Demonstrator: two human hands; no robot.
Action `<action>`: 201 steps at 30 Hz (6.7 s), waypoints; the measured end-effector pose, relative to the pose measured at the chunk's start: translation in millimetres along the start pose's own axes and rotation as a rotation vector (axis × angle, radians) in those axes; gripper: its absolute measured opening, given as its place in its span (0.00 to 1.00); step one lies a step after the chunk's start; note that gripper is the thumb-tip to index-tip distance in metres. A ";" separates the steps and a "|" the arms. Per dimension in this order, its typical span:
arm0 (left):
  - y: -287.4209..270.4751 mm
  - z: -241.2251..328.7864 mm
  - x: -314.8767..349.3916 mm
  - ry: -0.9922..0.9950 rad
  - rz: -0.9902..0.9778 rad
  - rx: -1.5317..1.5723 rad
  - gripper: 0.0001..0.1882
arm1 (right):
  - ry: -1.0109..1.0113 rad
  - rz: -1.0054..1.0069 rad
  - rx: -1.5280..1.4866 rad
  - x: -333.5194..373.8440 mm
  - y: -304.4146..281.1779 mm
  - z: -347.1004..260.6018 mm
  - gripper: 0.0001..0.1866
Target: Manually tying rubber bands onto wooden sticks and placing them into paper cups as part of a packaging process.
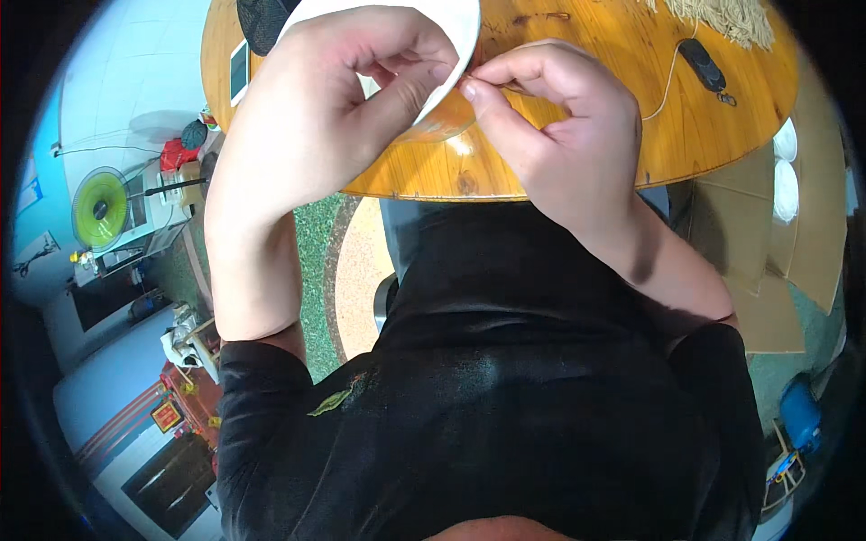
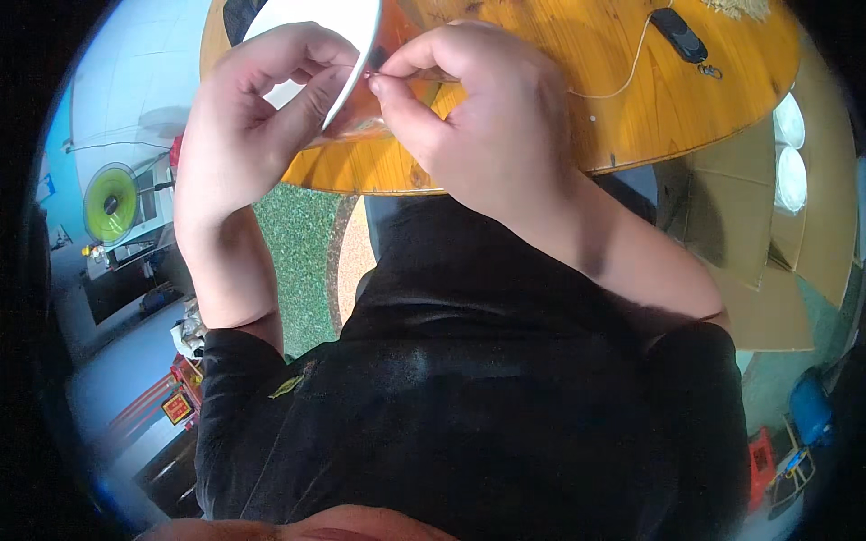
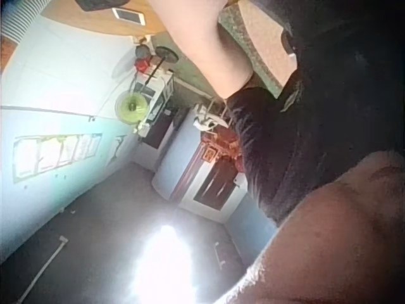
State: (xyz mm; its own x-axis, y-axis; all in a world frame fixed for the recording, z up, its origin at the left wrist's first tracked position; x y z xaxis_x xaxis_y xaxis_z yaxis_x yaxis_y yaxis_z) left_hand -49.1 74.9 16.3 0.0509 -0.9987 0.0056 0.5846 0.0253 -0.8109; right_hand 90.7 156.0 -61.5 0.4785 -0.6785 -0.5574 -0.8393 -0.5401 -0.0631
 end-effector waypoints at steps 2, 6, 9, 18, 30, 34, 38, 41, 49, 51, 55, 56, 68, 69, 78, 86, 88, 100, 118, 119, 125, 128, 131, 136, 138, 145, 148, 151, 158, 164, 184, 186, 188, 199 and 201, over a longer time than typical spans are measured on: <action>-1.9 2.0 1.3 0.048 0.003 -0.024 0.06 | 0.047 -0.038 -0.020 0.4 1.7 1.8 0.04; -4.6 -3.9 3.3 0.024 0.032 0.038 0.05 | 0.120 -0.084 -0.131 0.0 0.7 5.7 0.05; -8.5 -4.1 6.6 0.076 0.042 0.015 0.05 | 0.127 -0.149 -0.066 -1.3 -1.7 -0.6 0.04; -12.8 -7.8 15.7 0.072 0.167 0.265 0.05 | 0.134 -0.177 -0.156 -4.0 -5.6 -3.7 0.03; -13.8 -1.2 22.6 0.058 0.323 0.420 0.07 | 0.157 -0.248 -0.175 -5.8 -1.5 -11.7 0.02; -13.2 1.8 20.6 0.074 0.326 0.502 0.06 | 0.186 -0.323 -0.126 -4.5 1.3 -10.2 0.04; -10.9 4.6 23.5 0.054 0.320 0.516 0.06 | 0.183 -0.333 -0.127 -6.0 3.9 -15.1 0.03; -4.6 2.7 22.6 0.047 0.242 0.466 0.05 | 0.131 -0.278 -0.148 -9.7 -0.3 -20.0 0.02; -4.4 25.2 21.3 0.135 0.173 0.101 0.04 | -0.022 -0.486 0.102 -25.0 -11.4 -37.8 0.03; -3.1 32.5 19.6 0.236 0.144 0.016 0.04 | -0.013 -0.484 0.120 -29.7 -14.5 -38.7 0.03; -5.3 36.9 23.5 0.231 0.207 -0.045 0.08 | 0.119 -0.571 0.215 -39.1 -13.9 -48.1 0.02; -6.6 37.0 23.9 0.201 0.226 -0.023 0.09 | 0.119 -0.572 0.214 -39.6 -13.7 -47.8 0.02; -9.3 43.1 22.3 0.314 0.282 -0.247 0.12 | -0.011 -0.654 0.315 -60.0 -17.9 -69.4 0.13; -8.7 42.8 22.1 0.314 0.284 -0.247 0.12 | -0.251 -0.572 0.325 -57.0 -10.5 -72.2 0.09; -7.9 27.7 20.8 0.068 0.270 -0.086 0.05 | -0.574 -0.198 0.392 -44.0 -17.8 -66.4 0.24; -0.8 -13.4 13.1 -0.159 0.227 0.569 0.06 | -0.084 0.009 -0.025 -11.5 -1.4 -30.1 0.10; -0.6 -19.0 12.7 -0.167 0.191 0.586 0.07 | -0.178 0.041 0.029 -13.3 0.6 -28.4 0.09; -2.6 -20.7 9.5 -0.267 0.222 0.746 0.05 | -0.249 0.107 0.138 -12.1 8.3 -24.7 0.08; -2.2 -14.2 8.6 -0.439 0.225 0.731 0.02 | -0.275 0.066 0.116 -10.0 10.5 -35.0 0.07; -2.3 -13.6 9.2 -0.440 0.235 0.747 0.02 | -0.240 0.047 0.127 -10.6 11.9 -33.5 0.06; -3.2 -8.8 7.9 -0.430 0.234 0.675 0.02 | -0.002 -0.061 0.062 -14.8 14.2 -24.8 0.03; -4.0 -8.6 7.2 -0.410 0.204 0.652 0.02 | 0.151 -0.069 -0.120 -12.1 18.9 -8.8 0.04; -3.8 -3.9 9.6 -0.394 0.184 0.613 0.03 | 0.406 -0.105 -0.313 -7.6 22.1 -3.5 0.07; -7.3 13.2 14.1 -0.338 0.288 0.560 0.06 | 0.595 -0.240 -0.652 -2.4 24.6 12.7 0.11; -11.7 15.6 19.3 -0.323 0.380 0.497 0.08 | 0.719 -0.257 -0.766 0.6 27.6 12.5 0.12; -18.3 45.5 23.9 -0.049 0.242 -0.083 0.07 | 0.743 -0.252 -0.891 5.4 31.7 16.4 0.11; -13.3 30.6 35.7 0.166 0.377 -0.146 0.08 | 0.730 -0.268 -0.903 5.7 34.0 12.2 0.11; -12.8 33.8 35.4 0.228 0.392 -0.187 0.09 | 0.693 -0.275 -0.872 4.9 31.6 11.7 0.10; -9.2 25.9 35.5 0.229 0.390 -0.140 0.06 | 0.321 -0.203 -0.569 -1.3 23.5 6.2 0.10; -7.6 19.8 35.2 0.127 0.398 -0.050 0.04 | -0.054 -0.106 -0.033 -11.9 9.8 -17.5 0.16; -7.6 16.1 37.0 0.069 0.353 -0.116 0.02 | -0.030 -0.082 -0.246 -1.3 17.7 -6.8 0.10; -7.7 17.8 39.1 0.111 0.341 -0.173 0.03 | -0.053 -0.160 -0.190 0.2 20.7 -9.4 0.12; -8.4 18.9 40.1 0.131 0.346 -0.200 0.03 | -0.008 -0.148 -0.204 -2.5 21.1 -10.8 0.13; -5.4 33.1 53.5 0.202 0.302 -0.289 0.06 | -0.004 -0.101 -0.214 -14.9 10.4 -4.1 0.16; -1.2 33.0 52.5 0.189 0.271 -0.259 0.06 | -0.026 -0.130 -0.176 -17.6 9.7 -4.3 0.16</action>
State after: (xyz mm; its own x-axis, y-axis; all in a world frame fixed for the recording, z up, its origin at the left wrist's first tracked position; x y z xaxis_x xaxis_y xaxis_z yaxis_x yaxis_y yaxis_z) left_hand -20.4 23.9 36.8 0.0108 -0.9487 -0.3159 0.3462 0.3000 -0.8889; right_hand 75.3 160.6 -48.8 0.5710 -0.5853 -0.5757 -0.7116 -0.7025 0.0084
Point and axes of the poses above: each hand's wrist, its own x-axis away from the middle knuckle, its own y-axis out of the palm, z = x × y, the point moved 7 cm from there along -x, towards the middle knuckle, and after that the axes turned 2 degrees about y, right-handed, at the moved point
